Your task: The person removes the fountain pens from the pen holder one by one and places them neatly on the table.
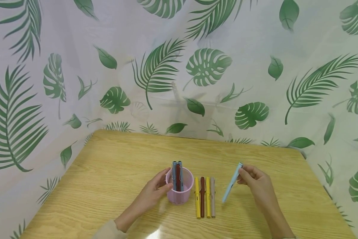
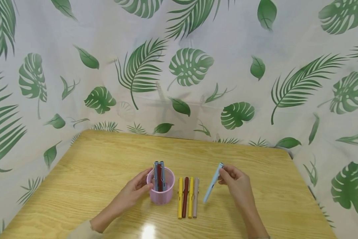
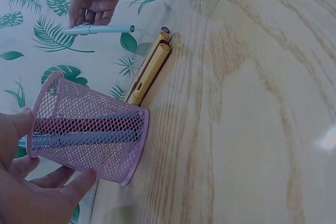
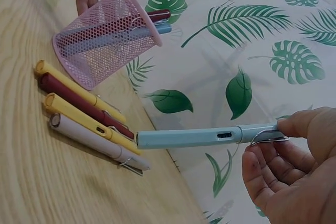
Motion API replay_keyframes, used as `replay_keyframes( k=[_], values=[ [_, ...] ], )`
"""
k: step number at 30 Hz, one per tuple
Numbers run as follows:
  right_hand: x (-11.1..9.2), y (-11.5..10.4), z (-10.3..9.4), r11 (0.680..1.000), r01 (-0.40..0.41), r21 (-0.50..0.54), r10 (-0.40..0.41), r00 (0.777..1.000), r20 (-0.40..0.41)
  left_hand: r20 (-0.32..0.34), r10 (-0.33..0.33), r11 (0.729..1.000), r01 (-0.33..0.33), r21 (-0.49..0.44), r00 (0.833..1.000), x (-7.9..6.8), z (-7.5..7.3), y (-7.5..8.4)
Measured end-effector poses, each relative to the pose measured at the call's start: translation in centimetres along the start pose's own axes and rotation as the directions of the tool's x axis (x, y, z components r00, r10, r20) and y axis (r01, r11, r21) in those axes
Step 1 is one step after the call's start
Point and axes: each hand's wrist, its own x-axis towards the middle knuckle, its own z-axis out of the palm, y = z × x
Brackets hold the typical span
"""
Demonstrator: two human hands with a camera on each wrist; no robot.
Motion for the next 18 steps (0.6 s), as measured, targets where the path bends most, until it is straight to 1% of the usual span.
replay_keyframes(
  k=[5, 11, 18],
  values=[
    [0.0, 0.8, 0.3, 0.998, -0.038, -0.048, 0.039, 0.999, 0.022, -0.001, 0.004, 1.000, -0.004, 0.010, 1.000, 0.0, 0.0, 0.0],
    [0.2, 1.7, 0.7, 0.993, -0.096, -0.065, 0.098, 0.994, 0.037, -0.002, 0.006, 1.000, -0.006, 0.005, 1.000, 0.0, 0.0, 0.1],
    [0.2, 2.4, 1.1, 0.988, -0.121, -0.091, 0.125, 0.991, 0.042, 0.005, 0.013, 1.000, -0.013, -0.001, 1.000, 0.0, -0.1, 0.0]
  ],
)
